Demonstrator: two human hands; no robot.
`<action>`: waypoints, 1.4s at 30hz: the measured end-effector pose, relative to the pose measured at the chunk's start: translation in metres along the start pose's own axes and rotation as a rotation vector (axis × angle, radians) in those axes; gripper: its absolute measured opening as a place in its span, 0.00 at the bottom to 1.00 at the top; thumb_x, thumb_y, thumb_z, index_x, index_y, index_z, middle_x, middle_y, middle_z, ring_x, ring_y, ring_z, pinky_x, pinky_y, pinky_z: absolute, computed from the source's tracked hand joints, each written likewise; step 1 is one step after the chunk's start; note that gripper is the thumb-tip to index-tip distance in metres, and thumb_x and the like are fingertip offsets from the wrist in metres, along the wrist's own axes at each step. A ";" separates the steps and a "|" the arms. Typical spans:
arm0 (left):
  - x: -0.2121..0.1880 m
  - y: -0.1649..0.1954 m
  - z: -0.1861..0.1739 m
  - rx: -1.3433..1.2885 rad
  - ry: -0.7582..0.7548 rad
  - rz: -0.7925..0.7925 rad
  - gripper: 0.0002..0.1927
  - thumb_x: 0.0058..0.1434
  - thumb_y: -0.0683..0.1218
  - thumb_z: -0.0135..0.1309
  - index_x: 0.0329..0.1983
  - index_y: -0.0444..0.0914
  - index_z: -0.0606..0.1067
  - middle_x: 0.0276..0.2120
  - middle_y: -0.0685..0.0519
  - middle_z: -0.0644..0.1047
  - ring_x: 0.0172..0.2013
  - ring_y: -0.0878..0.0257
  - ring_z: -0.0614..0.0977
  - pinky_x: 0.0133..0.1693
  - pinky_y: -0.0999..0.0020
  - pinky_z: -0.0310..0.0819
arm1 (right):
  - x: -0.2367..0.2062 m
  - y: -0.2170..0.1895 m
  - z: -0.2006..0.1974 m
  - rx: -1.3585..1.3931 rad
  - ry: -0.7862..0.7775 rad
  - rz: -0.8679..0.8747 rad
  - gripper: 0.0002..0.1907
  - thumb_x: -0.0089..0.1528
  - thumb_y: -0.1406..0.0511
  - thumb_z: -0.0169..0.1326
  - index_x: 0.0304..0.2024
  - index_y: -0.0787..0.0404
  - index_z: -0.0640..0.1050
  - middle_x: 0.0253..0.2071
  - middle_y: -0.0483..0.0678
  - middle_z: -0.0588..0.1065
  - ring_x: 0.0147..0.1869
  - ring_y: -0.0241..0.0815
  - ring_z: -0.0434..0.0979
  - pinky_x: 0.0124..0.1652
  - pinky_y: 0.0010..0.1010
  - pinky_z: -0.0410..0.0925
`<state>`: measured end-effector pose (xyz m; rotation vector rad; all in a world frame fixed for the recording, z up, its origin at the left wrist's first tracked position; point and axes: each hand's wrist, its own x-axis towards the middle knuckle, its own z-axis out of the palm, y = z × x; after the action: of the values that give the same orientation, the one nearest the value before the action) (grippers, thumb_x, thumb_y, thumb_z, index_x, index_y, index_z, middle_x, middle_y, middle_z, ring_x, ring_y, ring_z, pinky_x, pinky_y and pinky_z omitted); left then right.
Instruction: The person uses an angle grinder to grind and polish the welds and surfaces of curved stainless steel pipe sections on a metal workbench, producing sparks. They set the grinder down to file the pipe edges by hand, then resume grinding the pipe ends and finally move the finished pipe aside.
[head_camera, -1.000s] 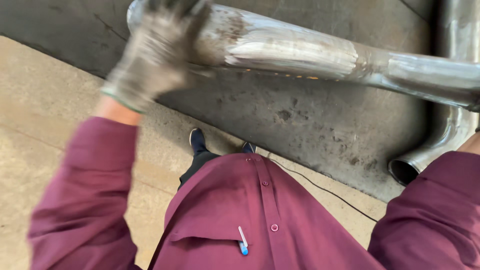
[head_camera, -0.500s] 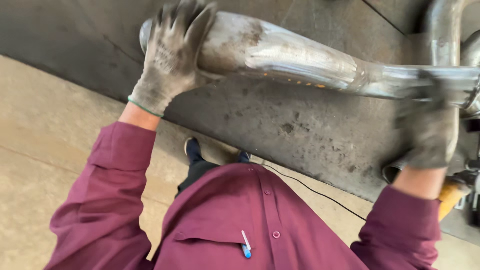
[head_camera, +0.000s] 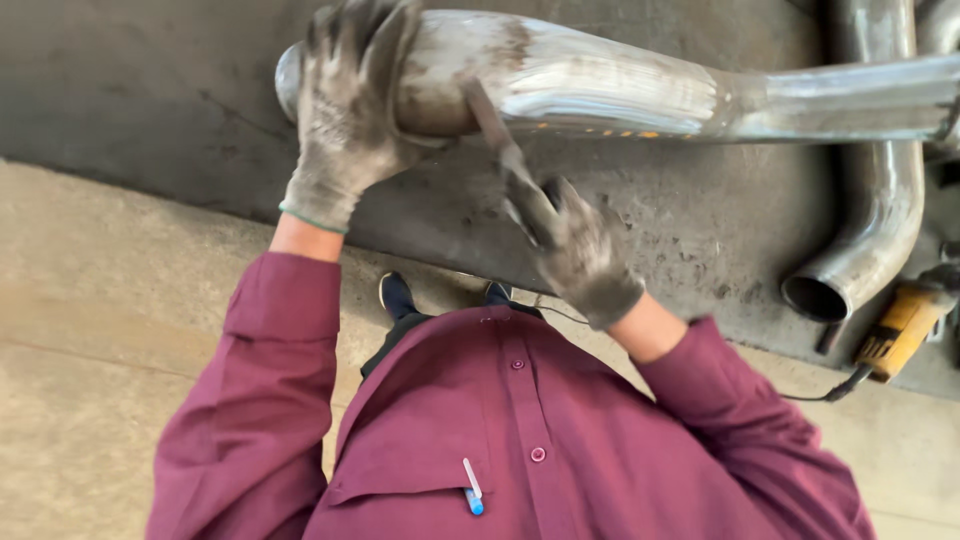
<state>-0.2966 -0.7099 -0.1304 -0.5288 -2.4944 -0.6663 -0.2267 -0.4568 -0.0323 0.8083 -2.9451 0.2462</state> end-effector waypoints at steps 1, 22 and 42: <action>-0.001 -0.002 0.003 0.042 -0.010 -0.005 0.65 0.39 0.70 0.78 0.76 0.40 0.62 0.67 0.43 0.66 0.65 0.36 0.64 0.65 0.39 0.59 | 0.001 0.002 0.005 -0.105 0.096 -0.042 0.27 0.71 0.60 0.54 0.73 0.51 0.65 0.41 0.56 0.76 0.37 0.53 0.79 0.34 0.47 0.71; 0.003 -0.001 -0.004 -0.114 0.015 0.003 0.60 0.43 0.62 0.79 0.75 0.41 0.61 0.71 0.44 0.64 0.69 0.38 0.63 0.70 0.38 0.55 | 0.008 -0.005 -0.011 0.204 0.222 0.091 0.25 0.68 0.63 0.52 0.68 0.61 0.69 0.51 0.61 0.78 0.43 0.53 0.82 0.32 0.38 0.74; 0.001 -0.001 -0.008 0.007 -0.006 -0.034 0.62 0.40 0.64 0.78 0.76 0.42 0.61 0.69 0.43 0.63 0.69 0.40 0.62 0.67 0.37 0.57 | -0.006 0.018 -0.006 0.241 0.291 0.095 0.23 0.74 0.64 0.50 0.71 0.60 0.68 0.38 0.55 0.77 0.34 0.46 0.78 0.33 0.35 0.71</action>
<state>-0.2953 -0.7148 -0.1244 -0.4880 -2.5153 -0.6693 -0.2300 -0.4376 -0.0290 0.5957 -2.7123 0.6743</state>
